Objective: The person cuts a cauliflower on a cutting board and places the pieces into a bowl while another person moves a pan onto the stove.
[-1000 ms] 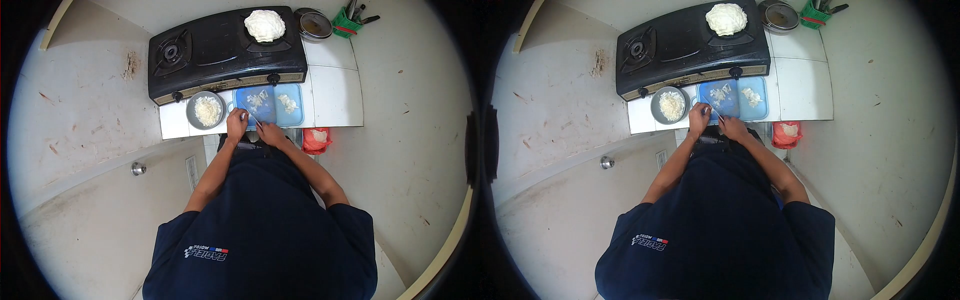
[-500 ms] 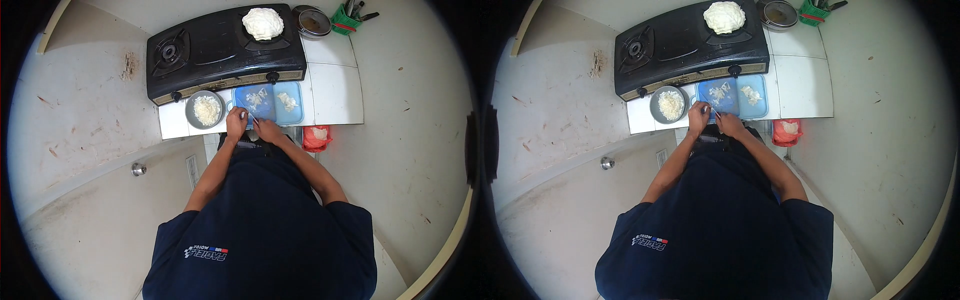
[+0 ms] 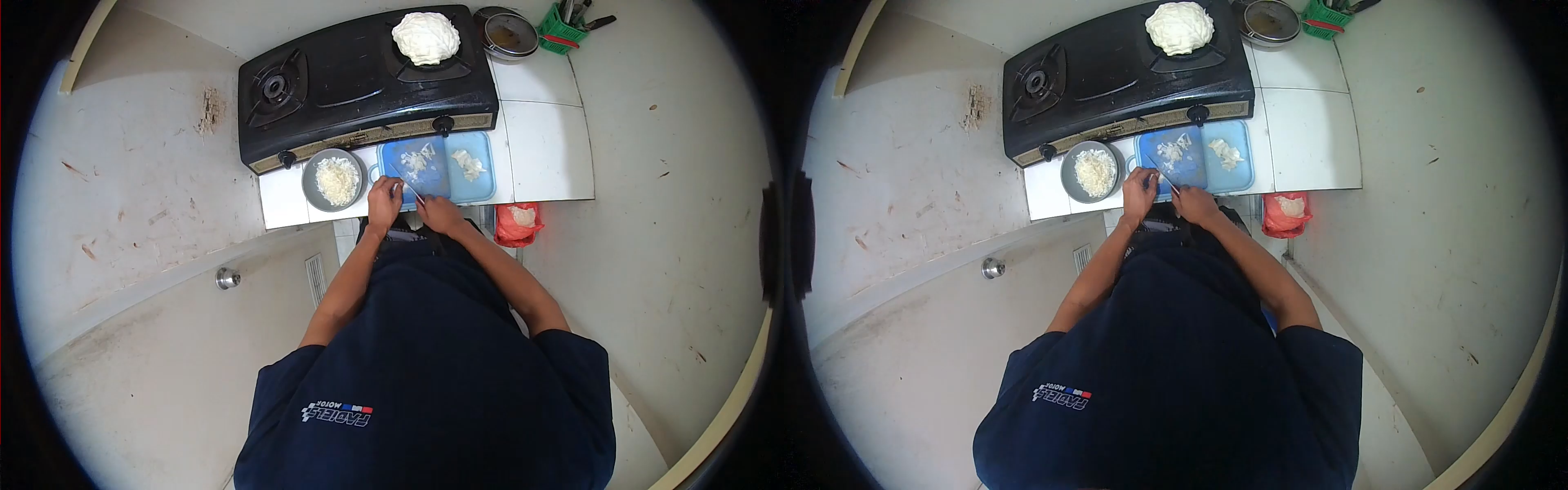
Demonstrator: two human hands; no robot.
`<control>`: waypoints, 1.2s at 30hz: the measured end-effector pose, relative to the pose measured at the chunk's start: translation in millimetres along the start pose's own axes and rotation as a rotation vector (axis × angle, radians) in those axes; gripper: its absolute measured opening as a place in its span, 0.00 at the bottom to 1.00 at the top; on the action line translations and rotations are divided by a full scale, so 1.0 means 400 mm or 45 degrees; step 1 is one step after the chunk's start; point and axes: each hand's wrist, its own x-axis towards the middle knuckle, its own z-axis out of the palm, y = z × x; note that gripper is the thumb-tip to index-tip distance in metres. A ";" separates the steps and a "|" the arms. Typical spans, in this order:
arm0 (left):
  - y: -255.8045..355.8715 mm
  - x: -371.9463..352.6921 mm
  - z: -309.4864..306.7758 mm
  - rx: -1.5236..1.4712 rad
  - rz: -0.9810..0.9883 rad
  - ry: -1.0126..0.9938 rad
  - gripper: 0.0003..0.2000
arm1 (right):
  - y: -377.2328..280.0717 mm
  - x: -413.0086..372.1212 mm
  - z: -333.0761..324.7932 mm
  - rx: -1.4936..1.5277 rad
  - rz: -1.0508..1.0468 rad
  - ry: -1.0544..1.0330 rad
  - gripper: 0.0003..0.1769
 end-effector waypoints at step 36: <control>0.005 0.016 0.000 -0.009 -0.089 -0.024 0.04 | -0.012 0.020 -0.002 0.043 -0.041 0.057 0.24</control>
